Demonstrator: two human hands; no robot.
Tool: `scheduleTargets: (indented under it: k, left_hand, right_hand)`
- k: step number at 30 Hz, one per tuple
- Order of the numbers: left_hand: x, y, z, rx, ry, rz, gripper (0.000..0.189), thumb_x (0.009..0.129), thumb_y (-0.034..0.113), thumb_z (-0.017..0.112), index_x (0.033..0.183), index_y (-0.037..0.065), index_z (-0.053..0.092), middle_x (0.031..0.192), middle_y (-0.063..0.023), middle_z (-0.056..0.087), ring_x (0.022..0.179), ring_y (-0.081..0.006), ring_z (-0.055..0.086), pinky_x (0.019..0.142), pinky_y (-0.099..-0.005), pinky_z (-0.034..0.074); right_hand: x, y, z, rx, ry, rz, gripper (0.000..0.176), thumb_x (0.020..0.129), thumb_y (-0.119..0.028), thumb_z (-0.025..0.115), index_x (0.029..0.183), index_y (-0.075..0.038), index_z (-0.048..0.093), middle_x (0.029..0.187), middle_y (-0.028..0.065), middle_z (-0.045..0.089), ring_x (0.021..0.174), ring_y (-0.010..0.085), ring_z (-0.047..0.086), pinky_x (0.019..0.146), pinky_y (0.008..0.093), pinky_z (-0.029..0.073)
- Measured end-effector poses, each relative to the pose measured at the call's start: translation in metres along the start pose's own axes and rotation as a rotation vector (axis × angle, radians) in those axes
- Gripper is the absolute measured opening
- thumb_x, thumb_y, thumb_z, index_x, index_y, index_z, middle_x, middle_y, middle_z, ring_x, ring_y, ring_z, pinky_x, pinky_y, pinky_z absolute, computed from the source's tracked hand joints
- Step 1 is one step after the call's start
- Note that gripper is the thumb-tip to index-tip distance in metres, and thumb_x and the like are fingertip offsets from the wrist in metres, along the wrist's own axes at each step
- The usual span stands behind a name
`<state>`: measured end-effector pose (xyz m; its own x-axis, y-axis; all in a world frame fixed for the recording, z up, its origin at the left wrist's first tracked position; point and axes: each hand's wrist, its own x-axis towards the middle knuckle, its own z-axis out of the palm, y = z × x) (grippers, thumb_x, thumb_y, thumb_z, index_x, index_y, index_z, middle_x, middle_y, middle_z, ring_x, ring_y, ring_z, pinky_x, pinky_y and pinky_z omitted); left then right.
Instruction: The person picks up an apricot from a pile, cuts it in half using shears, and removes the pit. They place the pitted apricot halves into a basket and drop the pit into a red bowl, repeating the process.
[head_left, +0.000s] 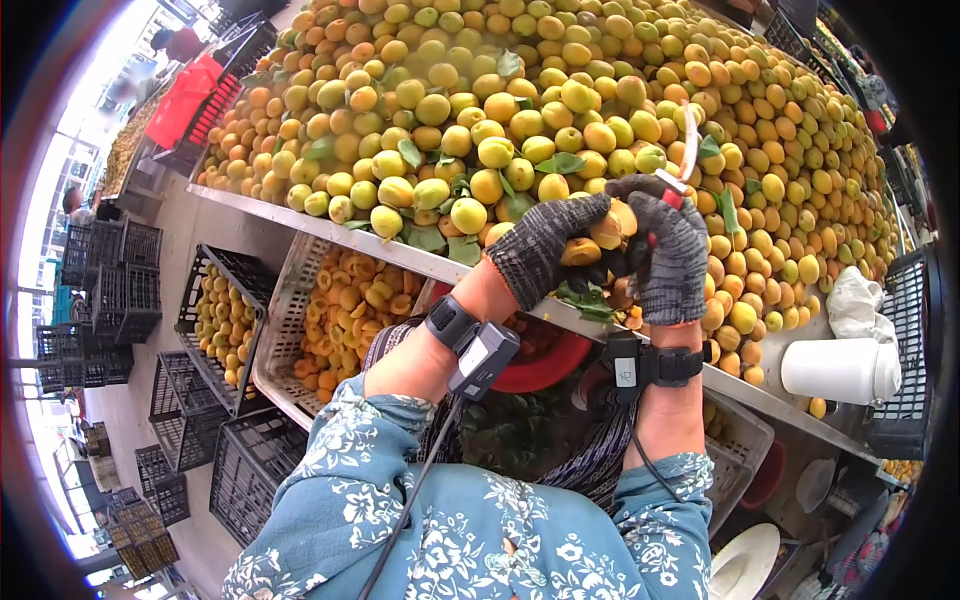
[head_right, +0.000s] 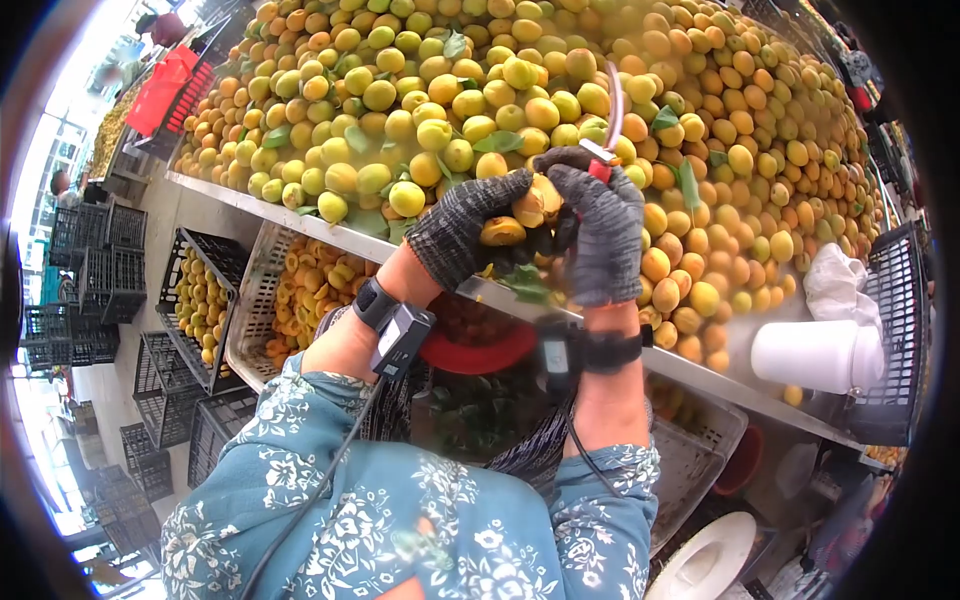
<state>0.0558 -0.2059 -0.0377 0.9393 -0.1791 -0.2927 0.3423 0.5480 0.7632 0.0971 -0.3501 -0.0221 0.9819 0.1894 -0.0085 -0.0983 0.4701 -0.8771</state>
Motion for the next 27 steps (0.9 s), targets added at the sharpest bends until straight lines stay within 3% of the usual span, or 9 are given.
scheduleTargets:
  k: [2,4,8,11,13,14,16,19,27]
  left_hand:
    - [-0.002,-0.002,0.001,-0.043,0.043,-0.012,0.036,0.094,0.038,0.055,0.1,0.003,0.064,0.077,-0.0083,0.067,0.06,-0.0152,0.063,0.053,-0.0249,0.05]
    - [-0.009,-0.001,0.001,0.041,-0.037,-0.014,0.034,0.094,0.035,0.055,0.105,0.003,0.063,0.081,-0.0092,0.067,0.065,-0.0147,0.064,0.056,-0.0253,0.051]
    - [-0.006,-0.012,0.004,0.018,-0.058,-0.033,0.035,0.094,0.033,0.054,0.112,0.004,0.061,0.091,-0.0085,0.068,0.067,-0.0137,0.064,0.058,-0.0247,0.051]
    - [-0.002,-0.016,0.009,0.163,-0.089,0.201,0.037,0.09,0.029,0.06,0.118,0.005,0.057,0.096,-0.0055,0.066,0.071,-0.0128,0.064,0.058,-0.0242,0.051]
    - [-0.006,-0.002,0.017,0.129,-0.24,-0.078,0.041,0.077,0.011,0.072,0.115,0.002,0.058,0.096,-0.0062,0.064,0.084,-0.0121,0.063,0.073,-0.0253,0.054]
    - [-0.005,-0.003,0.017,0.13,-0.241,-0.082,0.041,0.077,0.011,0.072,0.115,0.002,0.058,0.096,-0.0062,0.064,0.084,-0.0121,0.063,0.073,-0.0253,0.054]
    - [-0.001,-0.01,0.017,0.345,-0.245,-0.031,0.055,0.07,0.014,0.074,0.121,0.006,0.054,0.092,-0.0007,0.062,0.076,-0.0091,0.06,0.059,-0.0221,0.05]
    - [0.002,-0.014,0.02,0.385,-0.221,0.0,0.054,0.069,0.01,0.075,0.119,0.006,0.056,0.094,-0.0011,0.062,0.077,-0.0083,0.059,0.061,-0.0218,0.049]
    - [0.004,-0.013,0.024,0.484,-0.225,0.009,0.05,0.071,0.013,0.077,0.116,0.003,0.059,0.095,-0.0054,0.066,0.084,-0.011,0.061,0.073,-0.0262,0.052]
  right_hand:
    - [0.008,-0.008,-0.013,-0.002,0.006,-0.026,0.013,0.084,-0.007,0.062,0.094,0.0,0.065,0.079,0.0082,0.068,0.041,0.0069,0.047,0.037,0.02,0.038]
    - [0.011,-0.012,-0.024,0.03,0.01,-0.073,0.02,0.088,-0.016,0.06,0.1,-0.001,0.063,0.081,0.01,0.067,0.043,0.0087,0.048,0.039,0.022,0.038]
    - [0.01,-0.021,-0.031,0.309,-0.012,-0.081,0.023,0.091,-0.022,0.06,0.103,-0.003,0.062,0.067,-0.0011,0.051,0.048,0.0075,0.039,0.045,0.0227,0.034]
    - [0.015,-0.023,-0.042,0.496,-0.13,-0.099,0.023,0.092,-0.025,0.06,0.1,-0.004,0.061,0.064,-0.0039,0.043,0.047,0.0074,0.034,0.046,0.0246,0.03]
    - [0.019,-0.02,-0.046,0.53,-0.122,-0.116,0.023,0.091,-0.027,0.061,0.097,-0.005,0.061,0.062,-0.0047,0.04,0.047,0.0074,0.032,0.046,0.025,0.029]
    - [0.02,-0.019,-0.048,0.563,-0.118,-0.133,0.023,0.091,-0.028,0.061,0.095,-0.005,0.061,0.061,-0.0055,0.036,0.047,0.0074,0.031,0.046,0.0253,0.027]
    - [0.02,-0.02,-0.047,0.546,-0.114,-0.134,0.024,0.091,-0.029,0.062,0.092,-0.006,0.061,0.062,-0.0062,0.035,0.047,0.0074,0.031,0.047,0.0258,0.027]
    - [0.016,-0.024,-0.034,0.5,-0.075,-0.155,0.018,0.086,-0.025,0.068,0.086,-0.008,0.061,0.057,-0.0047,0.04,0.045,0.0087,0.035,0.044,0.0248,0.031]
    - [0.001,-0.031,-0.016,0.071,0.004,-0.323,0.022,0.086,-0.022,0.066,0.096,-0.003,0.062,0.055,-0.0009,0.046,0.041,0.0088,0.037,0.04,0.024,0.033]
